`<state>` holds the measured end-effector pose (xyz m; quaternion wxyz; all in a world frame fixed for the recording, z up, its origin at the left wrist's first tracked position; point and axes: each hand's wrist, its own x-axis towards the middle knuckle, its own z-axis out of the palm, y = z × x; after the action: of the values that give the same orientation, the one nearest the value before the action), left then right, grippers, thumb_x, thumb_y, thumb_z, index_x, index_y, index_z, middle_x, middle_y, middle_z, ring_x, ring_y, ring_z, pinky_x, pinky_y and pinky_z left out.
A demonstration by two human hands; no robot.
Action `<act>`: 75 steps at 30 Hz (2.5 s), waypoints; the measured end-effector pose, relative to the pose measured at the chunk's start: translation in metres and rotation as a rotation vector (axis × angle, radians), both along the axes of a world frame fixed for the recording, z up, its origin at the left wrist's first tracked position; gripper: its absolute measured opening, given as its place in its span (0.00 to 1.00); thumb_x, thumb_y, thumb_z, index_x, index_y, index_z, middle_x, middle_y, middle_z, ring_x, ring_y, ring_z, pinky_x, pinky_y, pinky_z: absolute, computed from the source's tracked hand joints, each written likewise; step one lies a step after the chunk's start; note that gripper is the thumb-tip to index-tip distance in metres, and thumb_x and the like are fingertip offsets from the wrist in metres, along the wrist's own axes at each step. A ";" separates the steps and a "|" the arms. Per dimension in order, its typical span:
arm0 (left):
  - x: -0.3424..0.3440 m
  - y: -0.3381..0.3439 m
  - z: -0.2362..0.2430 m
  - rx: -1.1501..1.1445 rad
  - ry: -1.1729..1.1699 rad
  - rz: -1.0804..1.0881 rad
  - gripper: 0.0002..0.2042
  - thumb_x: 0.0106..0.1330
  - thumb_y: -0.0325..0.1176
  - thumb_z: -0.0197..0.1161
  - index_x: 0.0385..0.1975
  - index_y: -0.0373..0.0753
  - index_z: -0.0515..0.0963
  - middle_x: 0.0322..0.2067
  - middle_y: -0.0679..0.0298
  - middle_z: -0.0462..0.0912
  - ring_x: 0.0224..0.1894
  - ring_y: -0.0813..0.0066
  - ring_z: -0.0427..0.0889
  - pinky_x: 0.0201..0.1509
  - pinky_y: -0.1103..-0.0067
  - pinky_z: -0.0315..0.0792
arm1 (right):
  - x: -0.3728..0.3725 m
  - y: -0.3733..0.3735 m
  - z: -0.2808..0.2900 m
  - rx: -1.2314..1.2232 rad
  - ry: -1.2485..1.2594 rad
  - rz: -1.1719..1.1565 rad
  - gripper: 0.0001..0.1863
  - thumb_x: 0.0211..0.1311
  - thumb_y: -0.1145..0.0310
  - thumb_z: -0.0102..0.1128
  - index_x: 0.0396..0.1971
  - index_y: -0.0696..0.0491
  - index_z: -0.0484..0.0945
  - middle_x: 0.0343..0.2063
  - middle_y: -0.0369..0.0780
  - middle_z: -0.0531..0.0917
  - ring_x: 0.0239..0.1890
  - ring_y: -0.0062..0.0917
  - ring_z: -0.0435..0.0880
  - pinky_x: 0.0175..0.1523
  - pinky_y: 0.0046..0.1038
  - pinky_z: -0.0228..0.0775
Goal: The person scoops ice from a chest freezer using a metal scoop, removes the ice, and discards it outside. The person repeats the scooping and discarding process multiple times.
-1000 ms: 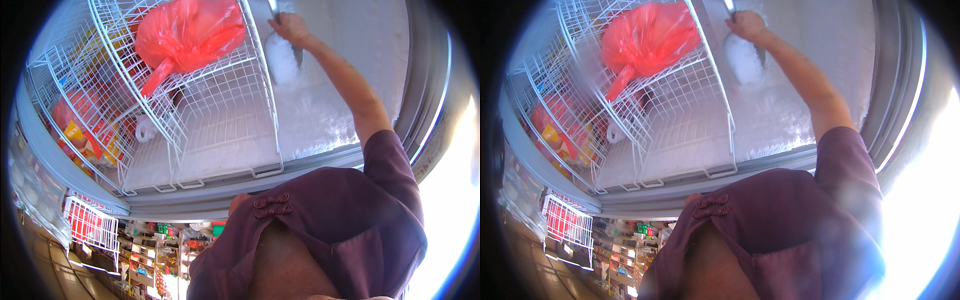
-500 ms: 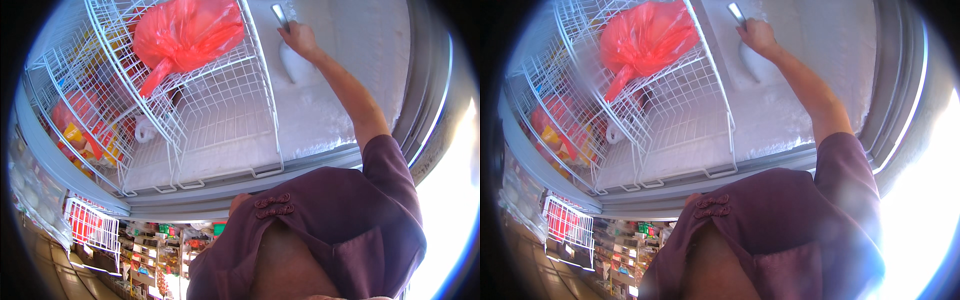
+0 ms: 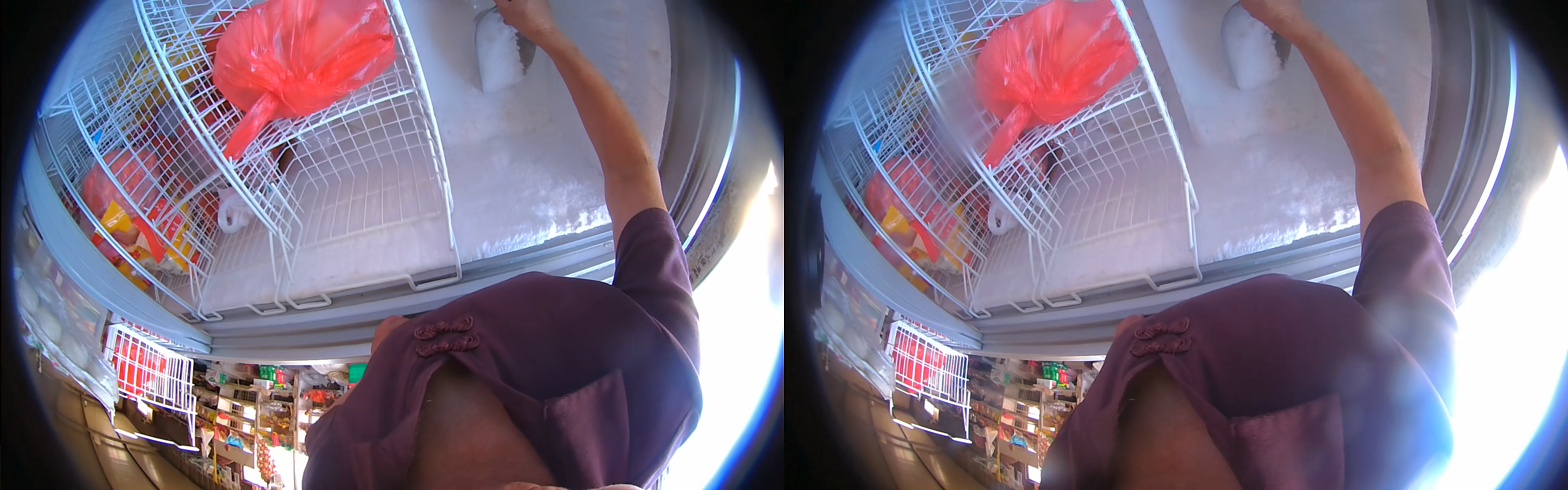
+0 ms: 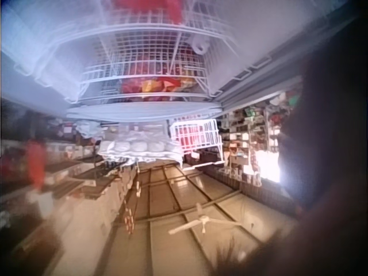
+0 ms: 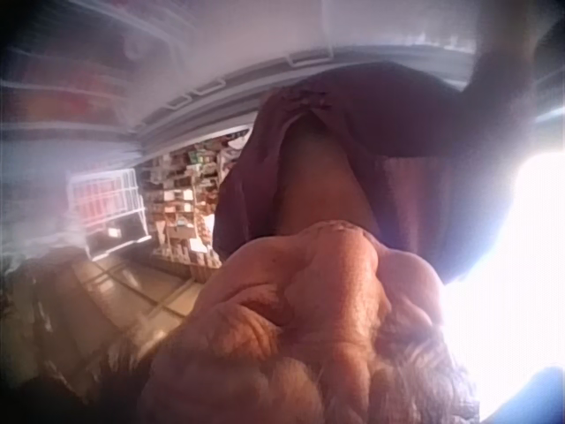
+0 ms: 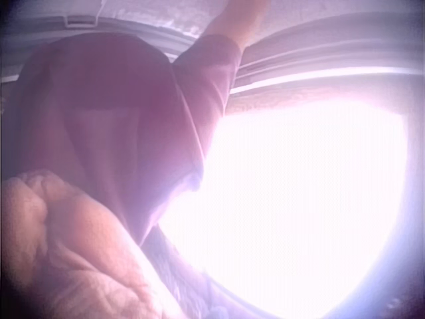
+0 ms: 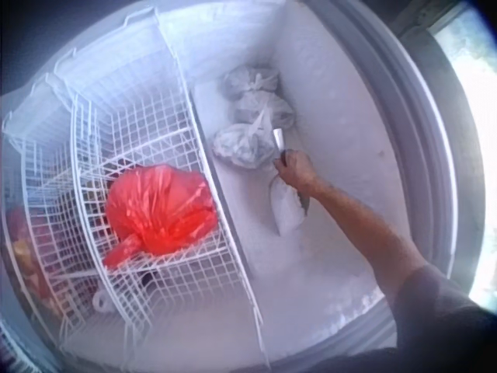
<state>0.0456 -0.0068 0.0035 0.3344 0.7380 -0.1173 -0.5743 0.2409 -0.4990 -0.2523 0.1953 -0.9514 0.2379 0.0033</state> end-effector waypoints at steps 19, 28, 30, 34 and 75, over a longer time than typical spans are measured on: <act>0.014 -0.009 0.002 0.066 0.094 -0.033 0.07 0.50 0.33 0.61 0.23 0.36 0.77 0.23 0.58 0.79 0.27 0.66 0.78 0.33 0.75 0.70 | -0.047 0.017 -0.005 0.027 0.652 0.006 0.21 0.56 0.54 0.44 0.36 0.56 0.77 0.33 0.47 0.80 0.38 0.42 0.78 0.45 0.39 0.69; 0.017 -0.021 0.009 0.158 0.022 0.013 0.06 0.48 0.30 0.61 0.25 0.36 0.77 0.24 0.59 0.79 0.28 0.65 0.78 0.36 0.72 0.70 | -0.027 -0.008 0.001 0.089 0.733 0.031 0.22 0.54 0.54 0.45 0.36 0.57 0.77 0.37 0.47 0.79 0.43 0.41 0.76 0.48 0.38 0.67; 0.005 -0.030 0.015 -0.045 -0.478 0.188 0.08 0.44 0.26 0.61 0.27 0.36 0.77 0.26 0.60 0.78 0.31 0.63 0.76 0.41 0.69 0.69 | -0.023 -0.011 0.015 0.123 0.679 0.051 0.22 0.54 0.54 0.46 0.36 0.57 0.77 0.38 0.47 0.79 0.43 0.40 0.76 0.48 0.37 0.67; 0.021 -0.064 0.017 -0.206 -1.160 0.127 0.09 0.43 0.21 0.60 0.27 0.35 0.75 0.24 0.59 0.76 0.28 0.64 0.76 0.40 0.68 0.70 | -0.009 -0.003 0.050 0.163 0.546 0.032 0.23 0.53 0.53 0.47 0.36 0.58 0.77 0.39 0.47 0.79 0.44 0.39 0.76 0.49 0.36 0.66; 0.012 -0.054 0.050 -0.041 -1.765 -0.013 0.17 0.60 0.34 0.54 0.46 0.32 0.69 0.41 0.50 0.75 0.41 0.54 0.74 0.43 0.67 0.68 | -0.371 0.110 0.393 0.489 0.052 -0.011 0.17 0.49 0.59 0.54 0.27 0.60 0.80 0.25 0.46 0.80 0.30 0.36 0.81 0.36 0.33 0.72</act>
<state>0.0578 -0.0607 0.0530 0.1317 0.9055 -0.3472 0.2054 -0.1297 -0.3887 0.1408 0.4136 -0.8742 0.2400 0.0841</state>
